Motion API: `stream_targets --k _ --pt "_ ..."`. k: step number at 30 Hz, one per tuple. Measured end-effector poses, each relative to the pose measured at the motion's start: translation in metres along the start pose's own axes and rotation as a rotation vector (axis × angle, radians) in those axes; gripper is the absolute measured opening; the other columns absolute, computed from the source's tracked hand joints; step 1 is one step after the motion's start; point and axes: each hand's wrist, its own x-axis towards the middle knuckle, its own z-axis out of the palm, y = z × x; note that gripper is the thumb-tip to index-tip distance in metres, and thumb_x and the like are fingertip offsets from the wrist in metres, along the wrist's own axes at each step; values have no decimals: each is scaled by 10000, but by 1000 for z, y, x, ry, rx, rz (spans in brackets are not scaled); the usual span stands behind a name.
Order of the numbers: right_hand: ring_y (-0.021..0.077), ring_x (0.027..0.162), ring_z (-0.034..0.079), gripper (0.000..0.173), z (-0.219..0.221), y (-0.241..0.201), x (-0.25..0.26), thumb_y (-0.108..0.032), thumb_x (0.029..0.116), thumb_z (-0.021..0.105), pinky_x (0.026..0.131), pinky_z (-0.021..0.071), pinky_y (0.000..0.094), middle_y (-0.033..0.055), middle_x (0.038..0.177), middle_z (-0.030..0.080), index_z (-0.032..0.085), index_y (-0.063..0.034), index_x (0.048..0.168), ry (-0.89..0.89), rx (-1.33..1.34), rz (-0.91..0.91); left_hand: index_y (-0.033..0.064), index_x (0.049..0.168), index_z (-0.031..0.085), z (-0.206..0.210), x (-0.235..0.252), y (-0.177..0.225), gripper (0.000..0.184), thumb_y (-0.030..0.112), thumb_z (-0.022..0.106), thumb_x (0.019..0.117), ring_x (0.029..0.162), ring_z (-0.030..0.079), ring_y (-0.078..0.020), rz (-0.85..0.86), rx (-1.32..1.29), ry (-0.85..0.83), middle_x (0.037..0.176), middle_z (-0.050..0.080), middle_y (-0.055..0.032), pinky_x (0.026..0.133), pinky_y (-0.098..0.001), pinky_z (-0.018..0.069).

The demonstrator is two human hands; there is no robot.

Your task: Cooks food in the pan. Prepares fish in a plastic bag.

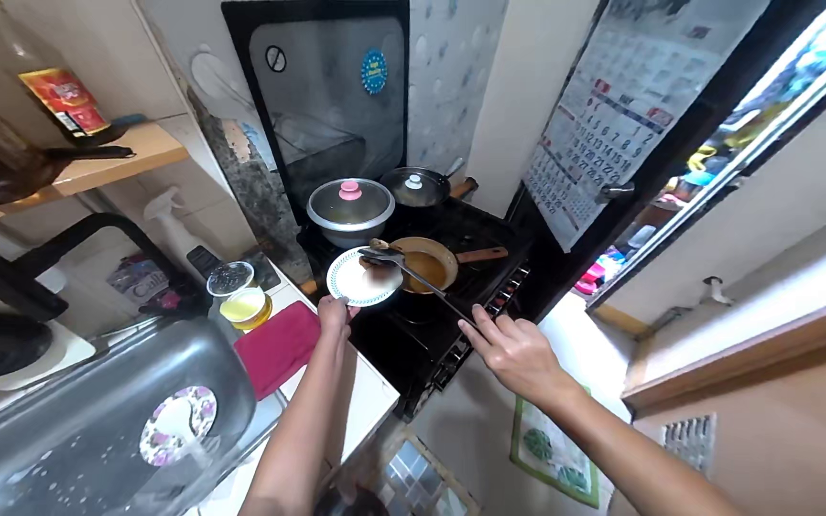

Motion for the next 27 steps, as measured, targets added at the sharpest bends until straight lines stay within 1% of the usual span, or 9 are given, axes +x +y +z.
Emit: stream_targets --k 8,14,18,20,22,24,25,26,27 --pt "259 602 637 306 -11 -7 4 43 927 538 499 451 363 165 1082 755 789 -59 1069 43 42 -67 -91 1292 418 -23 -12 -4 323 -101 489 976 630 628 -169 28 -64 58 945 559 -190 596 -279 588" --pt "282 622 655 315 -16 -22 -1 25 926 539 504 468 378 169 1091 755 793 -84 1077 59 166 -89 -86 1297 409 -49 -33 -13 302 -73 473 1002 616 602 -149 27 -80 96 920 548 -167 591 -263 571" --pt "316 617 660 317 -20 -27 -7 10 912 562 500 475 404 189 1076 757 799 -108 1088 87 260 -51 -84 1287 415 -78 -55 -23 290 -67 482 1005 603 603 -141 38 -74 163 912 546 -157 577 -259 572" --pt "356 661 690 350 -22 -28 -12 11 882 574 523 509 443 208 1074 754 798 -124 1115 76 349 12 -82 1294 418 -96 -66 -29 299 -67 490 1005 601 609 -139 31 -64 201 914 554 -160 577 -259 573" --pt "411 754 728 377 -22 -28 -18 -5 866 561 575 555 502 233 1075 749 796 -118 1138 44 484 106 -80 1287 417 -115 -75 -36 297 -72 494 1000 599 613 -143 27 -53 236 911 559 -162 573 -265 576" --pt "414 861 748 346 -14 -29 -27 -53 894 552 672 595 533 238 1077 748 796 -78 1138 20 690 230 -81 1301 412 -135 -87 -48 316 -75 494 995 618 636 -157 32 -43 262 938 580 -179 583 -279 587" --pt "392 915 749 328 -8 -31 -32 -70 900 569 744 601 517 238 1085 747 789 -42 1142 8 811 299 -84 1333 407 -145 -94 -53 348 -77 492 996 644 642 -170 33 -37 274 975 583 -194 598 -290 587" --pt "356 982 743 325 -2 -34 -37 -71 891 591 836 595 470 242 1103 743 774 -2 1151 -8 937 374 -82 1337 402 -153 -102 -58 345 -75 487 1003 651 644 -172 33 -28 291 990 576 -195 599 -290 588" --pt "300 1051 730 330 4 -38 -41 -59 881 615 924 570 389 248 1127 737 752 42 1164 -24 1065 456 -77 1334 403 -160 -110 -62 338 -73 486 1007 643 640 -165 31 -13 312 988 571 -189 589 -284 584"
